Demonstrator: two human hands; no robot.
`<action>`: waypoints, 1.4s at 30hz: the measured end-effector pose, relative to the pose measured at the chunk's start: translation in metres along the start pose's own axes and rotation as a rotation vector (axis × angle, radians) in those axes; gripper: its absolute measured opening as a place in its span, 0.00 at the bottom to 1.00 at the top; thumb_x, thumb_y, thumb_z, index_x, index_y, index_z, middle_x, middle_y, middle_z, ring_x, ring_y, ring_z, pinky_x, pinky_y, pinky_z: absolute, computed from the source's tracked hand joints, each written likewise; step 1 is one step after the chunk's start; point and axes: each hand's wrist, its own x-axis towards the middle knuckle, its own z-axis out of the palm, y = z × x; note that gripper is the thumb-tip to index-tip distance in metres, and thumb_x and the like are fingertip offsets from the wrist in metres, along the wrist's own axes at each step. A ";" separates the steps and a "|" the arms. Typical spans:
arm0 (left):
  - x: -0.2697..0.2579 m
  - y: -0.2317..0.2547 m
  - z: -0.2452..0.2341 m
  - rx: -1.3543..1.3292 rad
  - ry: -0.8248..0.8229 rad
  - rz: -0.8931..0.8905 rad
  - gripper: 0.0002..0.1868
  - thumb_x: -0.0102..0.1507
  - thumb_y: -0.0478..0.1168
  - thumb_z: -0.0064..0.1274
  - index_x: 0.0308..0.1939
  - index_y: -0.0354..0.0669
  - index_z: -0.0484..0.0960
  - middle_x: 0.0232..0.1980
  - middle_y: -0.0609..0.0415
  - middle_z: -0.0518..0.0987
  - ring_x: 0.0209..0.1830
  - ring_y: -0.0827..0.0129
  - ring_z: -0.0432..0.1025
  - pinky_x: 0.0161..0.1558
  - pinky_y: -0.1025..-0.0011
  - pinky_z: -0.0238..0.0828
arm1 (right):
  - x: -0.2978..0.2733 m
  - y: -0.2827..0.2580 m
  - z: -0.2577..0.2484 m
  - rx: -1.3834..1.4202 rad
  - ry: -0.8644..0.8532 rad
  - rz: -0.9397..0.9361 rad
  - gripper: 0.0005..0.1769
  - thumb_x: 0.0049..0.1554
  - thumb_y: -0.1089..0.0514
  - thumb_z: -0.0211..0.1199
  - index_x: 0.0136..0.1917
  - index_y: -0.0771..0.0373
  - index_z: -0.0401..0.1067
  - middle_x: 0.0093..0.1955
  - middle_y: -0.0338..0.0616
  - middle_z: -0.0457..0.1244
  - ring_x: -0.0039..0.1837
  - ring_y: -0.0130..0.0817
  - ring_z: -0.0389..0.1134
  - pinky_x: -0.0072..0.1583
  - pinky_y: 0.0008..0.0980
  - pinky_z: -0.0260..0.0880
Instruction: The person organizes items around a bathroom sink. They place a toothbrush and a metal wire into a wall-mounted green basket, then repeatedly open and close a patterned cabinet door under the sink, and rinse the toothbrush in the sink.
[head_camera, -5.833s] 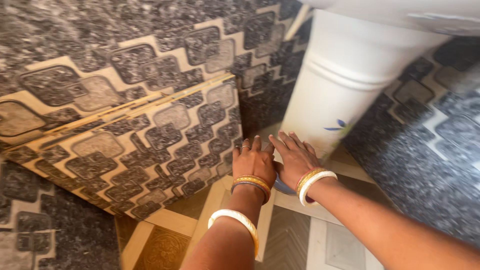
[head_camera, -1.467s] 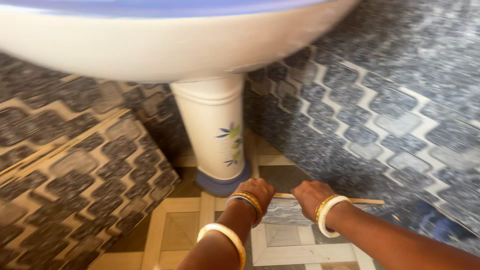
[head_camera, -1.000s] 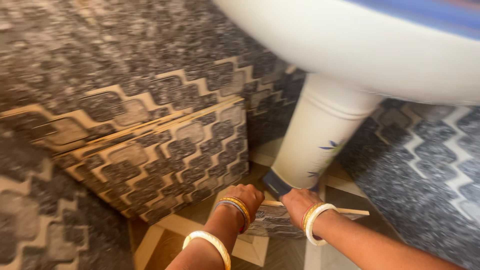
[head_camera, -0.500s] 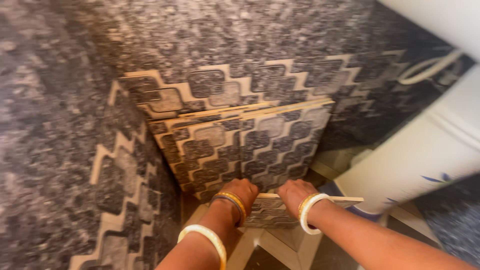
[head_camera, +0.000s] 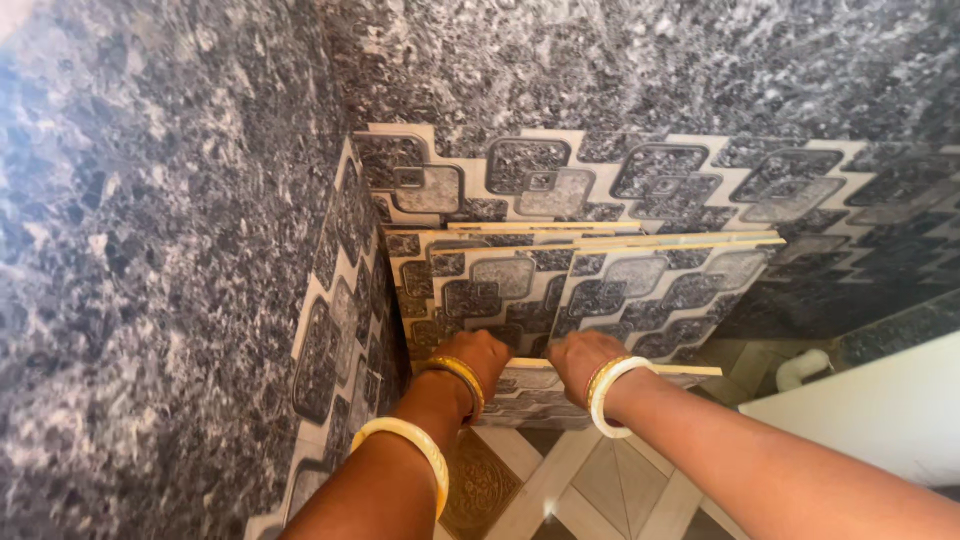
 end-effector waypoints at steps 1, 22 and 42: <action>0.002 -0.005 -0.003 0.018 0.000 0.000 0.19 0.58 0.28 0.58 0.51 0.48 0.84 0.56 0.43 0.81 0.58 0.49 0.76 0.55 0.59 0.76 | 0.007 -0.001 -0.004 -0.003 -0.010 -0.001 0.17 0.51 0.65 0.66 0.55 0.62 0.76 0.57 0.57 0.68 0.62 0.54 0.70 0.62 0.46 0.71; 0.021 -0.072 -0.033 0.042 -0.022 -0.168 0.25 0.60 0.30 0.58 0.60 0.54 0.79 0.60 0.46 0.78 0.60 0.50 0.74 0.57 0.56 0.76 | 0.090 -0.026 -0.031 -0.046 -0.024 -0.051 0.17 0.54 0.64 0.64 0.58 0.59 0.75 0.60 0.53 0.66 0.63 0.52 0.69 0.62 0.46 0.71; 0.042 -0.067 0.021 0.096 0.630 0.048 0.31 0.63 0.31 0.43 0.72 0.40 0.66 0.77 0.44 0.61 0.77 0.50 0.56 0.74 0.55 0.51 | 0.080 -0.015 -0.019 0.175 0.744 -0.227 0.27 0.43 0.75 0.61 0.56 0.62 0.67 0.54 0.54 0.60 0.59 0.56 0.63 0.60 0.48 0.67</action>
